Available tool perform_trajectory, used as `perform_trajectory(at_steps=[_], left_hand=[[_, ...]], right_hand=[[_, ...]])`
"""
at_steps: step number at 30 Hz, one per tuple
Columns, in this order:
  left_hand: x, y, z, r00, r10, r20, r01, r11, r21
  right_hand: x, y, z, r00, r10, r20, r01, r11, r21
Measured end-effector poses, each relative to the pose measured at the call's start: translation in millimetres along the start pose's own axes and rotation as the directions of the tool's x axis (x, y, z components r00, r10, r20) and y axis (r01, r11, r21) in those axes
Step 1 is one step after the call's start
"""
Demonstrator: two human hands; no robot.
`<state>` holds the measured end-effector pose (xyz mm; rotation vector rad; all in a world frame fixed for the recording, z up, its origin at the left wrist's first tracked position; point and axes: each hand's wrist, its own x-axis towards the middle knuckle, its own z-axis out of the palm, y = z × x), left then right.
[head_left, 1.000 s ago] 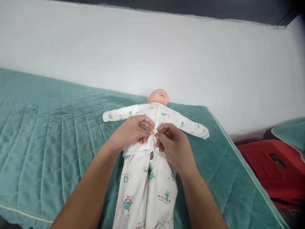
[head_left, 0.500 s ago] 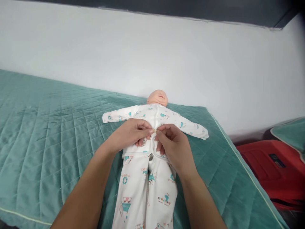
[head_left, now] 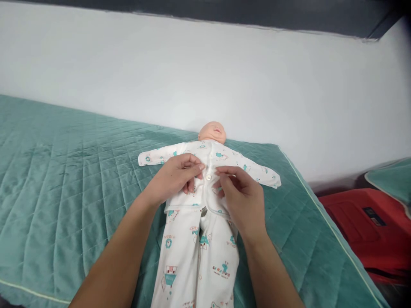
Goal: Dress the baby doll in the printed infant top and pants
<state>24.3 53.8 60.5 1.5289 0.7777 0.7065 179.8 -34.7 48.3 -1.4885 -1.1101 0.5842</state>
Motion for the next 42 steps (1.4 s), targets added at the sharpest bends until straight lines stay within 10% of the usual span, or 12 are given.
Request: perform_trajectory(at_steps=[8, 31, 42], left_hand=[[2, -5, 1, 0.999, 0.048, -0.013, -0.048, 0.998, -0.033], [-1, -1, 3, 0.999, 0.035, 0.025, -0.036, 0.999, 0.027], [4, -12, 19, 0.939, 0.244, -0.241, -0.188, 0.954, 0.232]], right_hand=[[5, 12, -1, 0.916, -0.397, -0.061, 0.378, 0.903, -0.201], [5, 19, 0, 0.926, -0.378, 0.001, 0.365, 0.893, -0.262], [8, 20, -1, 0.94, -0.34, -0.004, 0.325, 0.902, -0.284]])
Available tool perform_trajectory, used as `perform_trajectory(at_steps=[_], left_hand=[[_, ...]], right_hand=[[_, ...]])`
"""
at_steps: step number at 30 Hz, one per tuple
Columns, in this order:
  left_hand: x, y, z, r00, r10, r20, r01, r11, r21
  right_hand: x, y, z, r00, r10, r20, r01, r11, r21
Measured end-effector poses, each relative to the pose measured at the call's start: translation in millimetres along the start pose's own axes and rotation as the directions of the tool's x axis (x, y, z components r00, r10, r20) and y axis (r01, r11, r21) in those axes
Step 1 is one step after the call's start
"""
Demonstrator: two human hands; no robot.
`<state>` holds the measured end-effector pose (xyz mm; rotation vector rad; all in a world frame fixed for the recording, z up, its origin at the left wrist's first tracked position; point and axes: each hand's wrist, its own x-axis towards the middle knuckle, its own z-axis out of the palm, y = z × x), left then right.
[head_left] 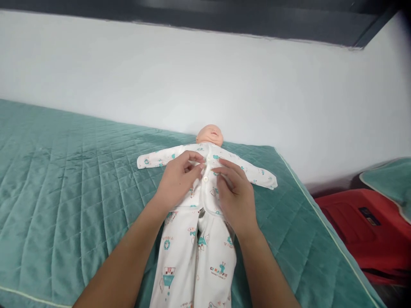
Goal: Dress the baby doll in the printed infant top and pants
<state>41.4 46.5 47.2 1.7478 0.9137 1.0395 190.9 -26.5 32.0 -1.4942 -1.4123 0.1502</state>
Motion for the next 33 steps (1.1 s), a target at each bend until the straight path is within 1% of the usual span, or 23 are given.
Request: perform_trajectory(at_steps=[1, 3, 4, 5, 7, 10, 15, 18, 20, 24, 26, 30, 32, 33], left_hand=[[0, -1, 2, 0.995, 0.092, -0.022, -0.091, 0.994, 0.067], [2, -3, 5, 0.962, 0.274, -0.018, -0.265, 0.942, 0.208], [3, -5, 6, 0.943, 0.333, 0.01, -0.324, 0.908, 0.265], [5, -8, 7, 0.932, 0.361, 0.043, -0.356, 0.883, 0.307], [8, -14, 8, 0.932, 0.35, 0.094, -0.36, 0.861, 0.359], [13, -24, 7, 0.947, 0.298, 0.12, -0.321, 0.87, 0.374], [20, -30, 2, 0.947, 0.278, 0.159, -0.314, 0.905, 0.288], [26, -28, 1, 0.942, 0.271, 0.197, -0.313, 0.922, 0.228], [31, -25, 0, 0.942, 0.256, 0.217, -0.299, 0.934, 0.196], [38, -20, -2, 0.949, 0.2, 0.246, -0.235, 0.964, 0.126], [41, -19, -4, 0.944, 0.197, 0.264, -0.226, 0.97, 0.087], [48, -20, -8, 0.917, 0.229, 0.325, -0.255, 0.966, 0.038], [56, -20, -7, 0.925, 0.233, 0.301, -0.255, 0.966, 0.037], [61, -21, -5, 0.937, 0.229, 0.262, -0.248, 0.968, 0.039]], right_hand=[[1, 1, 0, 1.0, 0.001, 0.008, -0.001, 1.0, -0.006], [3, 5, 1, 0.999, -0.009, 0.042, 0.01, 1.0, -0.026], [3, 7, 2, 0.998, -0.016, 0.065, 0.018, 0.999, -0.038], [4, 9, 2, 0.996, -0.023, 0.089, 0.027, 0.998, -0.051], [4, 13, 3, 0.991, -0.03, 0.132, 0.04, 0.997, -0.071], [6, 19, 4, 0.983, -0.027, 0.184, 0.045, 0.994, -0.097], [20, 30, 6, 0.97, 0.002, 0.243, 0.023, 0.995, -0.097], [35, 36, 9, 0.962, 0.01, 0.272, 0.016, 0.995, -0.094], [46, 39, 12, 0.958, -0.006, 0.286, 0.032, 0.996, -0.086], [67, 44, 16, 0.954, -0.093, 0.286, 0.108, 0.993, -0.037], [73, 47, 18, 0.955, -0.1, 0.279, 0.109, 0.994, -0.015], [76, 51, 18, 0.972, -0.05, 0.229, 0.034, 0.996, 0.077], [73, 51, 18, 0.979, -0.008, 0.206, -0.021, 0.99, 0.139], [72, 51, 17, 0.981, 0.019, 0.194, -0.051, 0.985, 0.163]])
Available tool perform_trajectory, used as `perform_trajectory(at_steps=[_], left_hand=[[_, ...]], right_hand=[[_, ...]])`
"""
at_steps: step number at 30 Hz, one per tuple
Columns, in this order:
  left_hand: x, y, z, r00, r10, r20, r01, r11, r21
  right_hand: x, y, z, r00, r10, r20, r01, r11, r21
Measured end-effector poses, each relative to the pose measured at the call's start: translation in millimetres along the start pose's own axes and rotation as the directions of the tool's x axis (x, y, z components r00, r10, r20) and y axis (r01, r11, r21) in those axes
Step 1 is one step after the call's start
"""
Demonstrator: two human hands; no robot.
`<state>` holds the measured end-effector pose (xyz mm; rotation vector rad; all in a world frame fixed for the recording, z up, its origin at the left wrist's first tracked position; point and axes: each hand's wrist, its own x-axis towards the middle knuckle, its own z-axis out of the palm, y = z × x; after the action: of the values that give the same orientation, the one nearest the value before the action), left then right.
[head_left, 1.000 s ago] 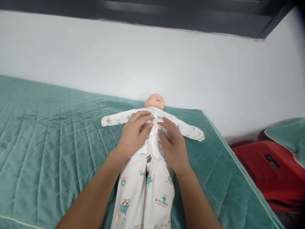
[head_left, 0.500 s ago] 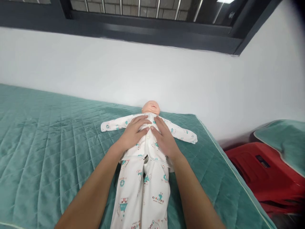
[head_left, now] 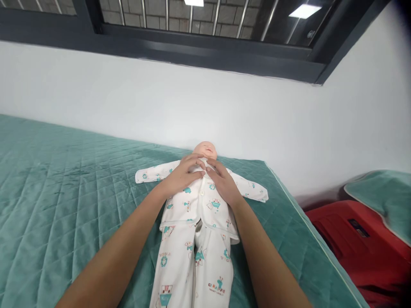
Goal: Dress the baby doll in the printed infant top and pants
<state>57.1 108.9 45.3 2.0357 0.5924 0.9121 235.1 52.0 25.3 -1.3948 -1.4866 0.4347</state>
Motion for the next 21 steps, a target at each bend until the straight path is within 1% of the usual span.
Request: perform_trajectory(at_steps=[2, 3, 4, 6, 8, 11, 14, 16, 18, 19, 21], left_hand=[[11, -3, 3, 0.996, -0.018, -0.092, 0.017, 1.0, -0.005], [17, -4, 5, 0.993, -0.02, -0.117, 0.02, 1.0, -0.005], [22, -5, 7, 0.992, -0.017, -0.122, 0.018, 1.0, 0.005], [27, -6, 10, 0.996, 0.0, -0.09, 0.004, 0.999, 0.039], [26, -6, 11, 0.998, 0.014, -0.064, -0.01, 0.998, 0.061], [21, -7, 10, 0.995, -0.002, -0.098, 0.01, 0.997, 0.08], [16, -15, 9, 0.99, -0.014, -0.142, 0.034, 0.989, 0.143], [11, -26, 6, 0.983, 0.006, -0.182, 0.037, 0.972, 0.232], [1, -40, -2, 0.978, 0.01, -0.209, 0.071, 0.924, 0.377], [-7, -49, -9, 0.979, -0.009, -0.205, 0.104, 0.881, 0.461], [-28, -65, -28, 0.982, -0.083, -0.169, 0.171, 0.765, 0.621]], right_hand=[[-2, 0, 0, 0.999, 0.04, -0.038, -0.038, 0.998, 0.044], [-3, 1, 1, 0.997, 0.047, -0.055, -0.043, 0.997, 0.061], [-3, 1, 1, 0.997, 0.043, -0.07, -0.038, 0.997, 0.074], [-4, 3, 1, 0.997, 0.011, -0.082, -0.005, 0.997, 0.078], [-3, 5, 1, 0.997, -0.01, -0.08, 0.014, 0.999, 0.044], [-2, 5, -1, 1.0, -0.013, -0.018, 0.012, 0.998, -0.061], [-2, 4, -4, 0.998, -0.019, 0.064, 0.028, 0.989, -0.148], [-3, 7, -6, 0.997, -0.035, 0.073, 0.047, 0.983, -0.176], [-6, 15, -10, 0.996, -0.069, 0.058, 0.08, 0.972, -0.219], [-8, 22, -13, 0.995, -0.086, 0.048, 0.095, 0.96, -0.263], [-16, 37, -23, 0.994, -0.1, 0.032, 0.104, 0.909, -0.405]])
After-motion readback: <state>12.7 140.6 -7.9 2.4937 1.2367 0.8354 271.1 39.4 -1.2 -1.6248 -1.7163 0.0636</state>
